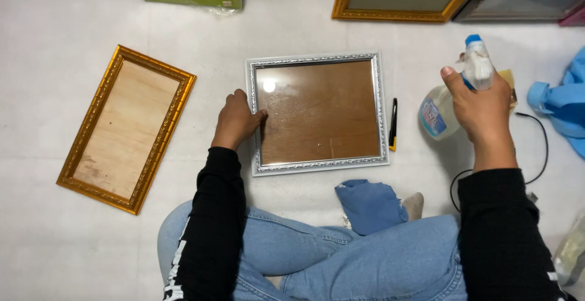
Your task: Preparing picture frames by cleaning the glass and applying small tabs to the back
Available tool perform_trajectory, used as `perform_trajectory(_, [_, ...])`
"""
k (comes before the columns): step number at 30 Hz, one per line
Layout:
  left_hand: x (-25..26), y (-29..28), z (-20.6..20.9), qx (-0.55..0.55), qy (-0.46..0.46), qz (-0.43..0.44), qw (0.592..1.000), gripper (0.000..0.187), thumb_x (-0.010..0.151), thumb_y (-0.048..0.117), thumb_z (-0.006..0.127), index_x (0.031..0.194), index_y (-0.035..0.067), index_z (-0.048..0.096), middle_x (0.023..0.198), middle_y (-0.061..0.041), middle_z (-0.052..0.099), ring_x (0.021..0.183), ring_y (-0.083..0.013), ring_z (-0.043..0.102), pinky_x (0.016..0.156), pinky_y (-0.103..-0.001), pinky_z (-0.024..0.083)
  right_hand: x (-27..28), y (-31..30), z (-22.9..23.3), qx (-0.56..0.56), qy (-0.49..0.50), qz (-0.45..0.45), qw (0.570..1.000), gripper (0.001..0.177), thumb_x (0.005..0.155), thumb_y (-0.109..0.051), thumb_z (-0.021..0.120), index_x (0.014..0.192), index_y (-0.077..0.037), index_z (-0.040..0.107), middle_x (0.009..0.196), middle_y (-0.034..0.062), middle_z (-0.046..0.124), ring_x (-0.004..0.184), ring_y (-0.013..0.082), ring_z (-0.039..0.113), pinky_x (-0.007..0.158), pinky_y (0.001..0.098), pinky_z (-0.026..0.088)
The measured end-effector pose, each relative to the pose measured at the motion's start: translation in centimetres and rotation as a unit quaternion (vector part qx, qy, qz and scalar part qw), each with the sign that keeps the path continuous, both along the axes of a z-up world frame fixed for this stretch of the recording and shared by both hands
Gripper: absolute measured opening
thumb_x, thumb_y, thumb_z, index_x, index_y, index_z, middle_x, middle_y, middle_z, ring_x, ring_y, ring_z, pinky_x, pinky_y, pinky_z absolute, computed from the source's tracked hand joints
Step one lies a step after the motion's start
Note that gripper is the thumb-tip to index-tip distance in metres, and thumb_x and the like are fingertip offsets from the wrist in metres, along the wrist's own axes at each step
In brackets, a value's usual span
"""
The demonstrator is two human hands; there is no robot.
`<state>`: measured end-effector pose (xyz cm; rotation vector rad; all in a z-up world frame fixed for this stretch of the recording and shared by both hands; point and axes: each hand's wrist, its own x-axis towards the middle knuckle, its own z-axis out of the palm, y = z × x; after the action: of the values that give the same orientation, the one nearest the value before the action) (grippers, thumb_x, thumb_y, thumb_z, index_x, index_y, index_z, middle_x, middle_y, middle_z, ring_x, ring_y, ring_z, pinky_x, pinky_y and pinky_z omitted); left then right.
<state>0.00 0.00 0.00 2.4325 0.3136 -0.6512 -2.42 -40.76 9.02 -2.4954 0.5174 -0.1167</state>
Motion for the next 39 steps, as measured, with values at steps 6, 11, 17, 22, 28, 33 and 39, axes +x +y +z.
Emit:
perform_trajectory(6, [0.2, 0.4, -1.4, -0.003, -0.024, -0.014, 1.0, 0.056, 0.09, 0.031, 0.077, 0.124, -0.006, 0.053, 0.112, -0.024, 0.059, 0.093, -0.0374, 0.069, 0.085, -0.045, 0.059, 0.4, -2.8, -4.9, 0.136, -0.117, -0.057, 0.982, 0.03, 0.108, -0.022, 0.068, 0.129, -0.003, 0.058, 0.118, 0.0127, 0.063, 0.106, 0.0223, 0.064, 0.094, 0.0331, 0.051])
perform_trajectory(11, [-0.3, -3.6, 2.6, -0.018, -0.027, -0.028, 0.999, 0.067, 0.088, 0.024, 0.079, 0.139, -0.003, 0.045, 0.127, -0.02, 0.051, 0.107, -0.0329, 0.064, 0.098, -0.045, 0.056, 0.2, -2.8, -5.1, 0.113, -0.095, -0.116, 0.982, 0.031, 0.104, -0.026, 0.07, 0.125, -0.005, 0.062, 0.113, 0.0116, 0.068, 0.102, 0.0222, 0.071, 0.089, 0.0331, 0.058])
perform_trajectory(17, [-8.6, -11.3, 1.4, -0.055, 0.033, -0.291, 0.955, 0.053, 0.092, 0.053, 0.063, 0.098, 0.001, 0.071, 0.091, -0.019, 0.069, 0.09, -0.0351, 0.066, 0.084, -0.045, 0.054, -3.3, -2.6, -5.0, 0.1, 0.011, -0.138, 0.985, 0.076, 0.089, -0.023, 0.078, 0.144, 0.004, 0.033, 0.134, 0.0288, 0.054, 0.124, 0.0413, 0.058, 0.102, 0.0482, 0.05])
perform_trajectory(22, [-13.1, -16.1, -1.6, -0.046, 0.122, -0.38, 0.916, 0.077, 0.086, 0.073, 0.052, 0.079, 0.001, 0.079, 0.099, -0.025, 0.075, 0.106, -0.0439, 0.071, 0.091, -0.049, 0.058, -8.8, 1.5, -1.7, 0.065, 0.139, -0.068, 0.986, 0.071, 0.082, -0.032, 0.079, 0.144, -0.005, 0.056, 0.124, 0.0238, 0.066, 0.113, 0.0364, 0.067, 0.086, 0.0462, 0.056])
perform_trajectory(28, [-13.8, -16.1, -5.2, -0.409, 0.104, -0.11, 0.9, 0.04, 0.084, 0.027, 0.079, 0.107, -0.002, 0.064, 0.082, -0.012, 0.073, 0.075, -0.0238, 0.074, 0.072, -0.035, 0.06, -11.9, 6.1, 1.4, 0.083, 0.271, 0.064, 0.957, 0.069, 0.083, -0.034, 0.079, 0.136, 0.005, 0.061, 0.13, 0.0364, 0.061, 0.117, 0.0462, 0.066, 0.093, 0.0572, 0.054])
perform_trajectory(33, [-16.6, -15.8, -4.6, -0.145, 0.012, -0.398, 0.906, 0.024, 0.078, 0.031, 0.075, 0.087, 0.009, 0.071, 0.083, -0.016, 0.074, 0.09, -0.0407, 0.075, 0.076, -0.047, 0.062, -11.0, 6.0, -1.0, 0.023, 0.298, 0.178, 0.938, 0.061, 0.087, -0.033, 0.072, 0.136, 0.001, 0.063, 0.13, 0.0336, 0.062, 0.118, 0.0461, 0.066, 0.095, 0.0563, 0.055])
perform_trajectory(39, [-21.7, -19.0, -13.0, -0.022, -0.211, -0.361, 0.908, 0.016, 0.083, 0.01, 0.066, 0.072, 0.0, 0.071, 0.06, -0.016, 0.064, 0.061, -0.0365, 0.072, 0.05, -0.042, 0.06, -10.4, 8.1, -5.7, -0.063, 0.318, 0.326, 0.888, 0.054, 0.075, -0.045, 0.078, 0.124, -0.023, 0.077, 0.144, 0.0176, 0.056, 0.135, 0.046, 0.05, 0.107, 0.059, 0.048])
